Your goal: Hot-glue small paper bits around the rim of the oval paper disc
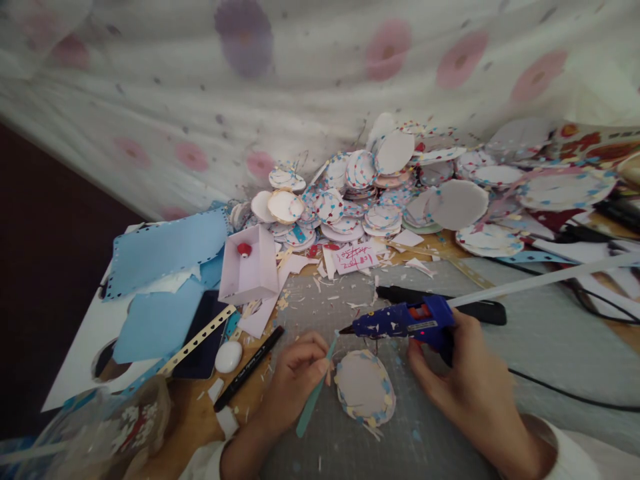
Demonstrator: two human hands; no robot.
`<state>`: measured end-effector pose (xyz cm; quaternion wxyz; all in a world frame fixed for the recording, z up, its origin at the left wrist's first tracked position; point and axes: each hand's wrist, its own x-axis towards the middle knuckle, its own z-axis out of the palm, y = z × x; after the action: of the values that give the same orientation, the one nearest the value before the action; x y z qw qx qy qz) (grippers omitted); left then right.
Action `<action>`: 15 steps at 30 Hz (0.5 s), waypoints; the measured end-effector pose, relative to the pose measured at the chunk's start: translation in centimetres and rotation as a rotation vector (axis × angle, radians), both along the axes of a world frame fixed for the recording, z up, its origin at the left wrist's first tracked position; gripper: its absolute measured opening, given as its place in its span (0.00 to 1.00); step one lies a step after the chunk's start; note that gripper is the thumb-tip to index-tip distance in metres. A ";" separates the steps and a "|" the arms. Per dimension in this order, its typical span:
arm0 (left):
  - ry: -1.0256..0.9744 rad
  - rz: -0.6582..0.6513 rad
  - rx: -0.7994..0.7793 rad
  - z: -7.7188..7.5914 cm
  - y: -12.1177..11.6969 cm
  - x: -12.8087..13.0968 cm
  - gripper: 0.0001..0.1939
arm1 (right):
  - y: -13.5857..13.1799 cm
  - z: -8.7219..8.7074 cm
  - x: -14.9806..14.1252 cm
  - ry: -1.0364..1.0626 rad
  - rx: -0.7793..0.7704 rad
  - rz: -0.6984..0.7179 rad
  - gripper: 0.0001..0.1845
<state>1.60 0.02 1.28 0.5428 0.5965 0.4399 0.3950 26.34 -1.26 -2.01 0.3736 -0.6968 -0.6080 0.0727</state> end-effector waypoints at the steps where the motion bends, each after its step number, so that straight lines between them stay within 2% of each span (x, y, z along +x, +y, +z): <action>1: -0.004 0.001 0.000 0.0 0.0 0.0 0.16 | 0.0 0.0 0.0 -0.004 0.000 0.001 0.30; 9: 0.002 -0.008 0.018 -0.1 0.0 0.0 0.16 | 0.1 0.5 0.0 -0.006 -0.033 -0.004 0.24; 15: -0.006 0.007 -0.031 0.1 0.1 0.0 0.14 | 0.2 1.6 -0.5 -0.150 -0.079 -0.133 0.19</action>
<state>1.63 0.09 1.40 0.5520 0.5850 0.4465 0.3921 25.88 -1.03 -0.38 0.3030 -0.7535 -0.5832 0.0192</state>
